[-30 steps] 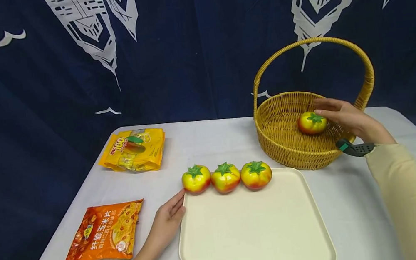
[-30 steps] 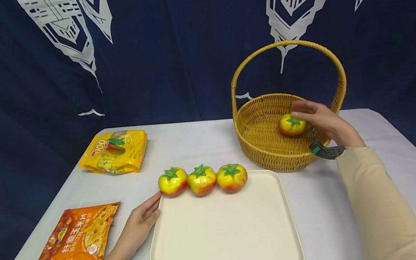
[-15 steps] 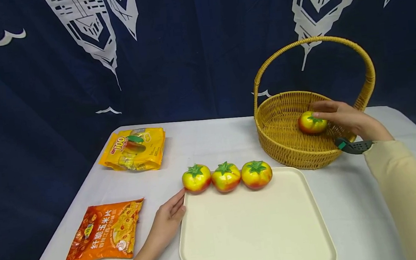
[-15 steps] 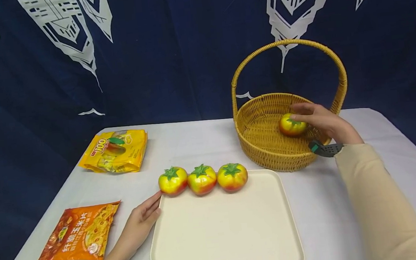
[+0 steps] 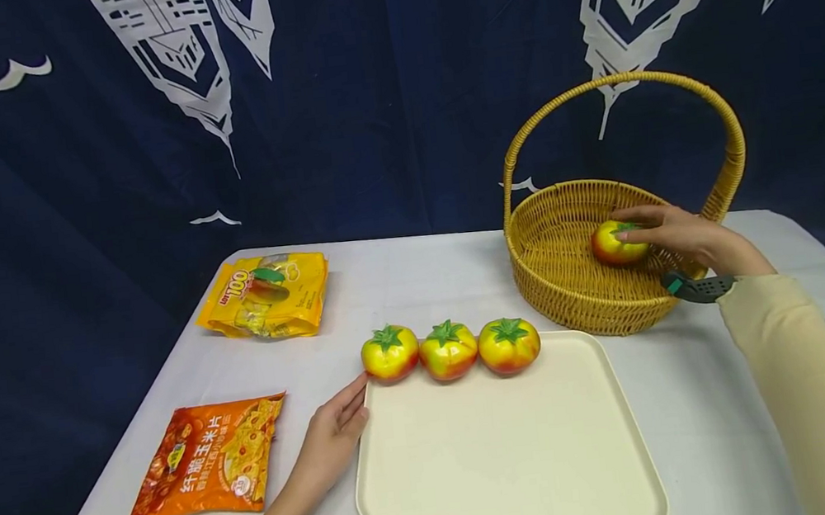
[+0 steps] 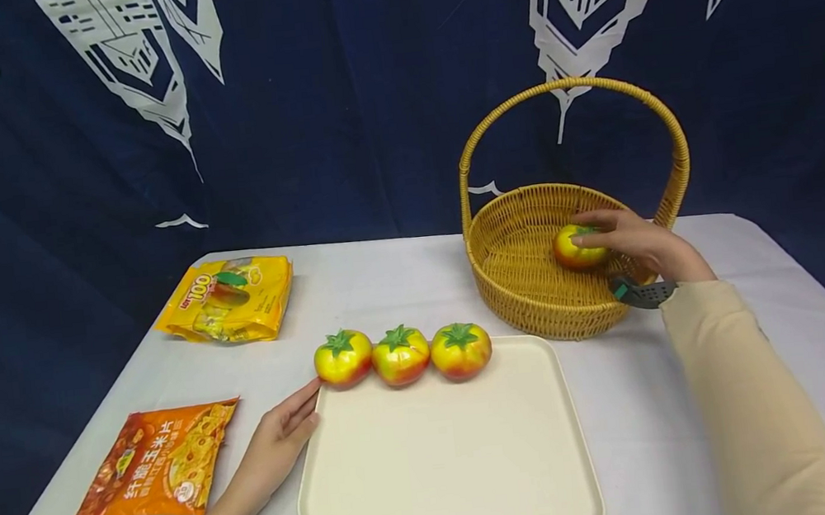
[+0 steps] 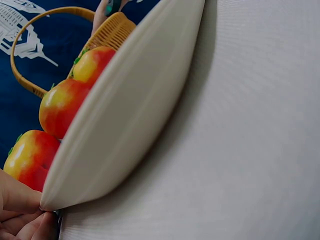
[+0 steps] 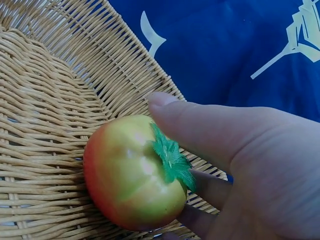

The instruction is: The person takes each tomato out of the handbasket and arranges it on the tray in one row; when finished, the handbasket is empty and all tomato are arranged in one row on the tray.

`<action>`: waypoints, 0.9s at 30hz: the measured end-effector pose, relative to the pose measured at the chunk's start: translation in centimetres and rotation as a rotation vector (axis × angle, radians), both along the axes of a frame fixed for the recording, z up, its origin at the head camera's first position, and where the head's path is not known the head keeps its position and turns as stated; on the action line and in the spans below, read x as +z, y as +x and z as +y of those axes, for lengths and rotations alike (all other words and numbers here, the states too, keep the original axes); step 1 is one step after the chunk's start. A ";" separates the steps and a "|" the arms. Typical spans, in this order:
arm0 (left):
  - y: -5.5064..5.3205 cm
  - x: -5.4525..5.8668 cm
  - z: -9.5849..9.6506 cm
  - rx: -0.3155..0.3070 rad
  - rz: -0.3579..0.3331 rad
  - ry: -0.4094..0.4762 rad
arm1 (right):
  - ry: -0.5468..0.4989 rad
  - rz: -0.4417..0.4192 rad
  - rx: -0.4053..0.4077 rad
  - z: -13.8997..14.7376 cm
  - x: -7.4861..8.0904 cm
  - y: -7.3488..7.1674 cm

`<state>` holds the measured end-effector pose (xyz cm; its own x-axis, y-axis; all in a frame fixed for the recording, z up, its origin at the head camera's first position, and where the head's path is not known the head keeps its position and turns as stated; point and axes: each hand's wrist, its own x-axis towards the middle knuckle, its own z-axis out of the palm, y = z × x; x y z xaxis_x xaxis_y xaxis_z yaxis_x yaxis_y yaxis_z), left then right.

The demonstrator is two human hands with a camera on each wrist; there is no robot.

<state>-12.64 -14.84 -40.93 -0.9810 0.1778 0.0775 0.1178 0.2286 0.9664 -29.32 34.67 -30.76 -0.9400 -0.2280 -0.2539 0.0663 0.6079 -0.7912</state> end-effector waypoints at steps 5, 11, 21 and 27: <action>0.0 0.0 0.0 -0.006 0.002 0.007 | 0.012 -0.014 0.038 0.1 -0.4 -0.1; 0.0 0.0 0.0 -0.005 0.003 0.013 | 0.047 -0.005 0.105 -0.2 -0.5 0.0; -0.2 0.1 0.0 0.006 0.000 0.011 | 0.101 0.011 0.105 -0.4 0.2 -0.3; -0.1 0.2 0.0 0.011 -0.010 0.006 | 0.130 0.150 0.063 -1.1 2.8 1.0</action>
<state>-12.76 -14.86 -40.75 -0.9837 0.1663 0.0686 0.1055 0.2244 0.9688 -28.30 33.60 -27.95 -0.9544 -0.2619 -0.1432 -0.0877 0.7046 -0.7042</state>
